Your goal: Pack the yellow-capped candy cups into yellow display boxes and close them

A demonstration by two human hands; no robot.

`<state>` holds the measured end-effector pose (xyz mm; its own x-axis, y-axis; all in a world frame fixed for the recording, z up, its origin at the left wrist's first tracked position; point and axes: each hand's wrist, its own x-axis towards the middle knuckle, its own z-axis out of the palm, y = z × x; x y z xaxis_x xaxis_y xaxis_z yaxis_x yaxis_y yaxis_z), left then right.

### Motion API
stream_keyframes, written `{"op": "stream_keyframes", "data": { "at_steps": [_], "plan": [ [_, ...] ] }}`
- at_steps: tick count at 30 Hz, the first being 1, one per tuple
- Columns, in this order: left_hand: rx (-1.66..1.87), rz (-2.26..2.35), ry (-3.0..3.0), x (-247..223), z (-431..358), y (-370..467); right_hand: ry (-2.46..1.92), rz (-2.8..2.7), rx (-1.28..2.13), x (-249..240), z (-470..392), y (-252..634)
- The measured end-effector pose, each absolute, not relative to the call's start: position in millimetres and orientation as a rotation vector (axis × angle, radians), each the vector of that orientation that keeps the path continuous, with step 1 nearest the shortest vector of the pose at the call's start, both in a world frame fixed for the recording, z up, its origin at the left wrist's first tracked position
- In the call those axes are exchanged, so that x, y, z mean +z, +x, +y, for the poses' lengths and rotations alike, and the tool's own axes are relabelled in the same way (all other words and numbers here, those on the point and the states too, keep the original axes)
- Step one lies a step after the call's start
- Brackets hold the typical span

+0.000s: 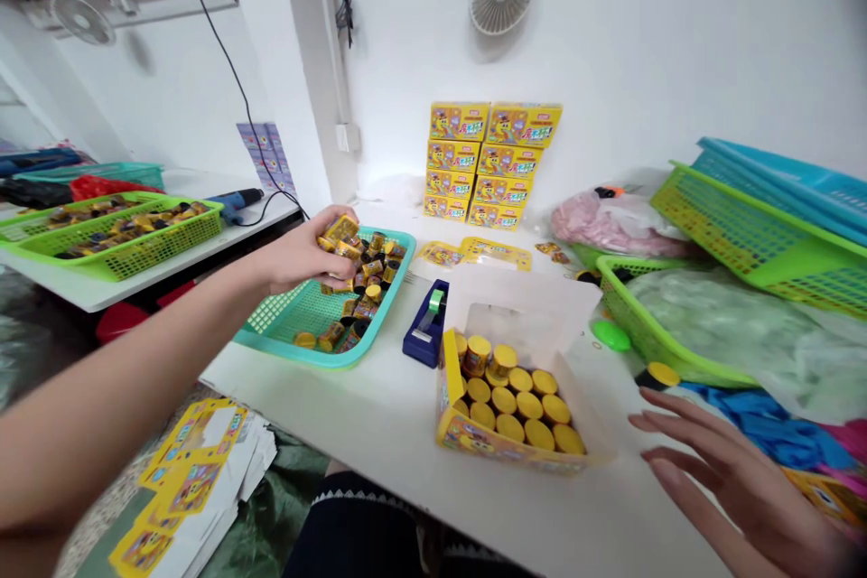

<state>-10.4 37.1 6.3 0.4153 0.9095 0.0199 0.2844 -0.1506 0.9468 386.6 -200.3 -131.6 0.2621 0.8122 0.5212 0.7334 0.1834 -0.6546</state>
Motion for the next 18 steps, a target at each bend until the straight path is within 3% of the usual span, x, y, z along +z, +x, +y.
{"op": "stream_keyframes", "data": {
  "at_steps": [4,9,13,18],
  "plan": [
    [0.834,0.475,1.369,2,-15,34,-1.412,-1.655,0.267,-93,-188,333],
    [0.578,-0.192,1.096,-37,-49,94,-0.993,-1.353,1.000,-58,-161,272],
    [0.453,-0.316,1.068,-51,-42,117,-0.871,-1.125,1.366,-57,-145,270],
    [0.501,-0.242,1.061,-60,-33,125,-0.923,-0.935,1.467,-60,-140,277]
  ]
}}
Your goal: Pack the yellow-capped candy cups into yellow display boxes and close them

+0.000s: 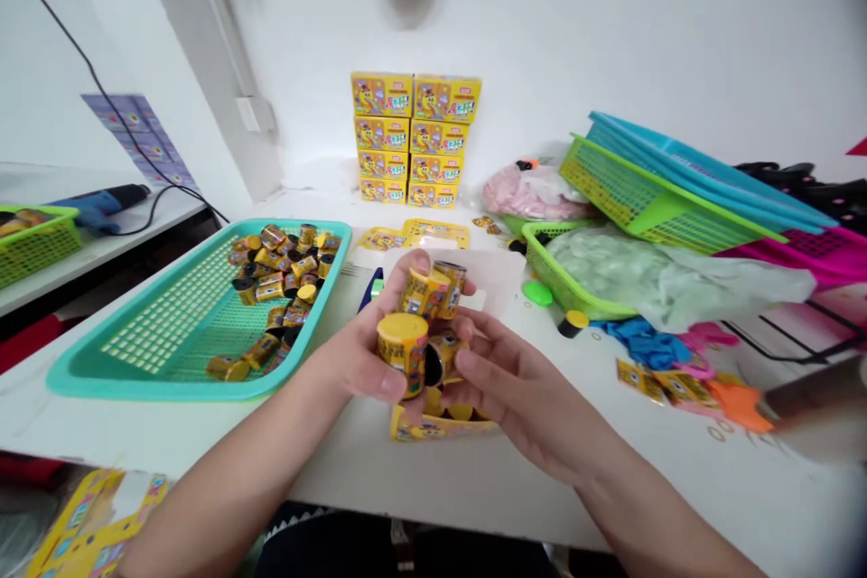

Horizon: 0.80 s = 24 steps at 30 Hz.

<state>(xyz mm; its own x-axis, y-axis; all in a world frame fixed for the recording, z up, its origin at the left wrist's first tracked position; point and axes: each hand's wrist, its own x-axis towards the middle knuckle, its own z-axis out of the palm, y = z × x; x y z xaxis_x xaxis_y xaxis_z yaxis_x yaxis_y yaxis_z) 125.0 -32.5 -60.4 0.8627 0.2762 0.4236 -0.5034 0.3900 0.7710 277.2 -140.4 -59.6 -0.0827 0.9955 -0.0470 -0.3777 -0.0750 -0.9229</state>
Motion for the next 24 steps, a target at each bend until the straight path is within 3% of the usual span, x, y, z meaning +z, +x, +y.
{"op": "stream_keyframes", "data": {
  "at_steps": [6,13,18,24],
  "plan": [
    [0.609,-0.096,1.020,-70,-27,118,-1.173,-1.088,1.395,-56,-140,301],
    [0.588,-0.075,0.967,-83,-19,110,-1.738,-1.835,0.336,-44,-144,344],
    [0.549,-0.115,0.972,-91,-21,113,-1.915,-2.193,-0.055,-53,-130,343],
    [0.517,-0.200,0.980,-88,-24,113,-1.905,-2.087,-0.381,-69,-113,331]
  ]
}}
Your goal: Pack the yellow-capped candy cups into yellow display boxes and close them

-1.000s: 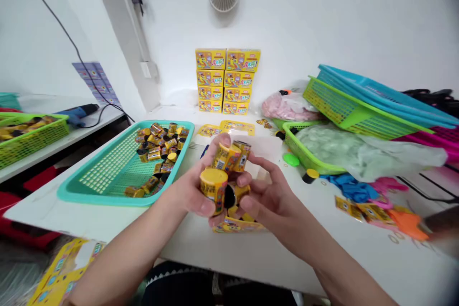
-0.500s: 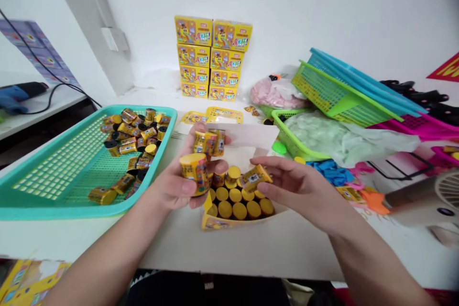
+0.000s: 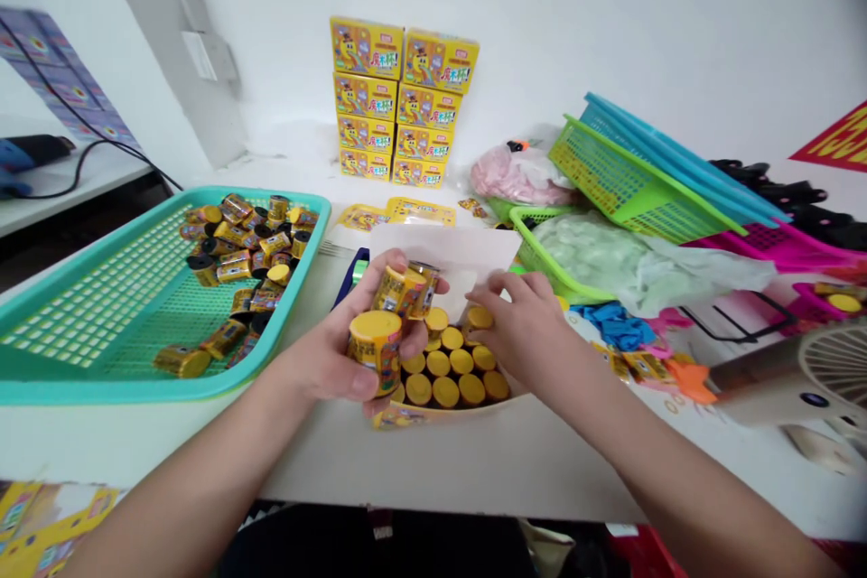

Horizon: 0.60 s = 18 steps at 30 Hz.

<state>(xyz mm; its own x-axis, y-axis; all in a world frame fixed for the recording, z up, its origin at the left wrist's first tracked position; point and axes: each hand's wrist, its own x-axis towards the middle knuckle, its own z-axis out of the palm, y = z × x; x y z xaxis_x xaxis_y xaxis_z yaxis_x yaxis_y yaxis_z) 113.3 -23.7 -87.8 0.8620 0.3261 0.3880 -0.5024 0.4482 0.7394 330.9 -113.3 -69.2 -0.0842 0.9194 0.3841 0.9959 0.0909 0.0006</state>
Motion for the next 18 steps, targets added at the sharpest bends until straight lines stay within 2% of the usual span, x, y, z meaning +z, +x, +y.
{"op": "stream_keyframes", "data": {
  "at_steps": [2,6,8,10,18],
  "plan": [
    [0.485,-0.214,0.954,-86,-28,112,-1.773,-2.009,-0.156,-61,-116,327],
    [0.405,-0.202,0.940,-85,-42,109,-1.401,-1.760,0.744,-41,-124,314],
    [0.437,-0.154,0.973,-86,-49,110,-1.310,-1.665,0.969,-37,-126,308],
    [0.477,-0.106,0.990,-87,-51,111,-1.310,-1.631,0.968,-36,-126,305],
    [0.452,-0.089,0.921,-88,-22,113,-1.410,-1.547,0.573,-32,-132,330]
  ]
}}
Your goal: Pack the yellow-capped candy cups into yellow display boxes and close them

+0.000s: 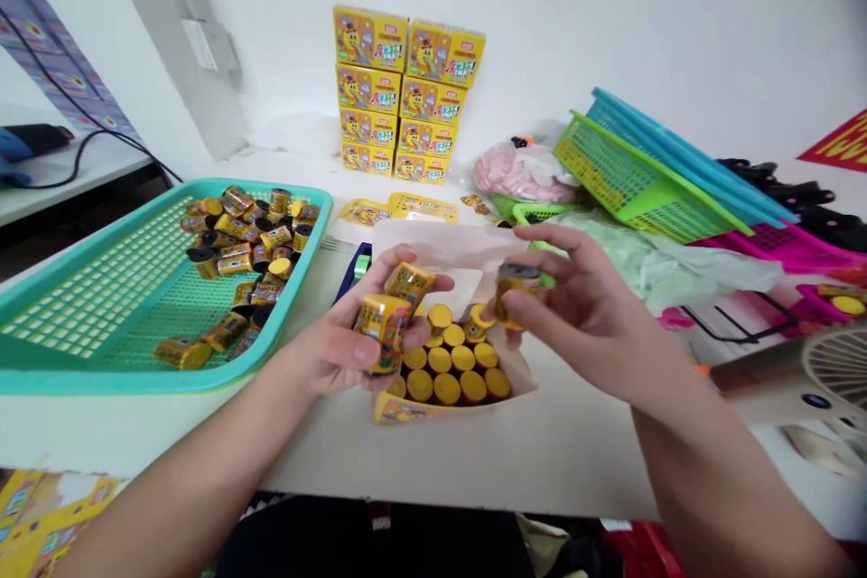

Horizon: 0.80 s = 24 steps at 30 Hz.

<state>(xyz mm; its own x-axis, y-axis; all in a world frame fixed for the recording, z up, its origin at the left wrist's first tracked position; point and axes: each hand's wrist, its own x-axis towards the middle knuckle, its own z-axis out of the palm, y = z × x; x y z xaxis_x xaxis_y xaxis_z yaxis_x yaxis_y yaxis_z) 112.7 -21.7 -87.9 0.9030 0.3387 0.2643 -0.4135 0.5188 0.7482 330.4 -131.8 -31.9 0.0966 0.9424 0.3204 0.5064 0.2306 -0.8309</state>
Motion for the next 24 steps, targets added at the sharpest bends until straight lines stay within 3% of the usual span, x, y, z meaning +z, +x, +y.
{"op": "stream_keyframes", "data": {
  "at_steps": [6,11,15,21,24],
  "plan": [
    [0.516,-0.035,0.894,-89,-22,112,-1.744,-2.184,0.274,-43,-124,332],
    [0.498,-0.104,0.930,-93,-21,113,-1.858,-2.225,0.030,-71,-106,323],
    [0.643,-0.037,1.210,-93,-26,116,-1.742,-2.084,-0.155,-63,-105,322],
    [0.853,0.103,1.706,-83,-48,125,-1.421,-1.894,0.531,-17,-128,308],
    [0.824,0.101,1.810,-81,-52,127,-1.395,-1.924,0.508,-15,-128,300]
  ]
}}
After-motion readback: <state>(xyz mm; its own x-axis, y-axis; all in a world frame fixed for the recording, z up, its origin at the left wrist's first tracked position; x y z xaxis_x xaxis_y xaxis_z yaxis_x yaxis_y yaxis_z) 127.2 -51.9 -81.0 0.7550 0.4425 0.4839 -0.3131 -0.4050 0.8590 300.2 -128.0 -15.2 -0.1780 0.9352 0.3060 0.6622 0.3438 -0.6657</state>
